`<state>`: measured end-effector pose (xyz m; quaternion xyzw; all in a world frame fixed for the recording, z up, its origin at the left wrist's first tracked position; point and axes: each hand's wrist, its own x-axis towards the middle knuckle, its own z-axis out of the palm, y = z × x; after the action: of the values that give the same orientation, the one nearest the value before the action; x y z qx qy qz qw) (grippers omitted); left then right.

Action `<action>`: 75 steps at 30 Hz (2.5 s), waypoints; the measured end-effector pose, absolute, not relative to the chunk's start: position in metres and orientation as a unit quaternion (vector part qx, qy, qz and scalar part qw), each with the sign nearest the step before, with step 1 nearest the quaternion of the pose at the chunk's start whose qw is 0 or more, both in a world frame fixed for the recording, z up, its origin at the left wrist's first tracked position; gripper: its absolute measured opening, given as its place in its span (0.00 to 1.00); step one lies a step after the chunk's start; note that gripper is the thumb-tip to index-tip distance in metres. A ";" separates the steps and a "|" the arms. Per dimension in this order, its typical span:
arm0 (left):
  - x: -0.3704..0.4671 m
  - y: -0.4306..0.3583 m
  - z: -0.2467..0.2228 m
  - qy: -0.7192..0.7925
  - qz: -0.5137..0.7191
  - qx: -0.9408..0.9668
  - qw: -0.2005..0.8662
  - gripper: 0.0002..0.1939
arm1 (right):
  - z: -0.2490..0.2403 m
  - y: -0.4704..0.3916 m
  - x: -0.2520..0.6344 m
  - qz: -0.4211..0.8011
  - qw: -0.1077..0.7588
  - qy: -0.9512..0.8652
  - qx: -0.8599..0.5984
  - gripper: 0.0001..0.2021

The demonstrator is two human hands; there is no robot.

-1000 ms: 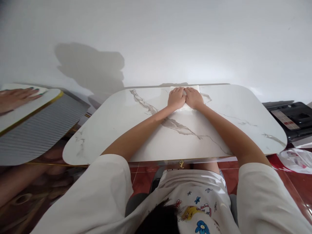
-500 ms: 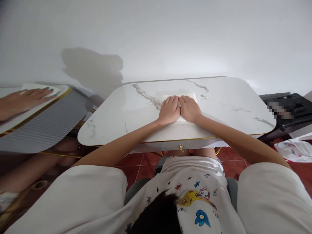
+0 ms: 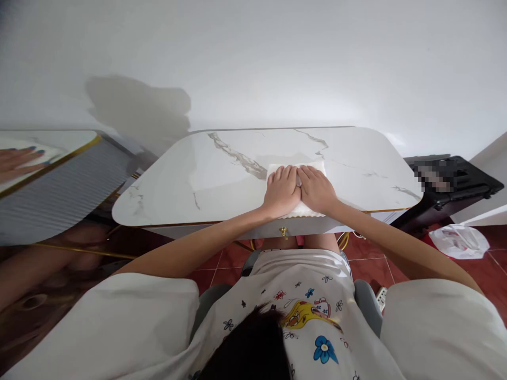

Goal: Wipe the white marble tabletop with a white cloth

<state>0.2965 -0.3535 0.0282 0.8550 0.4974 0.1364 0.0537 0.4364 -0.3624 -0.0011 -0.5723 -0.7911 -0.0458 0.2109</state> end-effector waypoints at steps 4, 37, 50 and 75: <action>0.316 -0.353 0.029 0.470 0.145 0.869 0.060 0.29 | 0.000 -0.368 0.459 -0.049 0.222 -0.783 -0.580 0.27; 0.414 -0.106 0.022 0.516 0.192 0.832 0.075 0.26 | 0.009 -0.108 0.549 -0.003 0.218 -0.765 -0.606 0.26; 0.410 -0.114 0.022 0.507 0.221 0.831 0.061 0.25 | 0.008 -0.114 0.546 -0.015 0.226 -0.765 -0.603 0.26; 0.338 -0.294 0.033 0.439 0.135 0.888 0.007 0.21 | 0.001 -0.301 0.497 -0.042 0.187 -0.805 -0.561 0.28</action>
<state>0.3383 -0.2944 0.0331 0.8881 0.4395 0.1346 0.0069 0.4971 -0.3006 0.0009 -0.5613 -0.8052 -0.0423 0.1868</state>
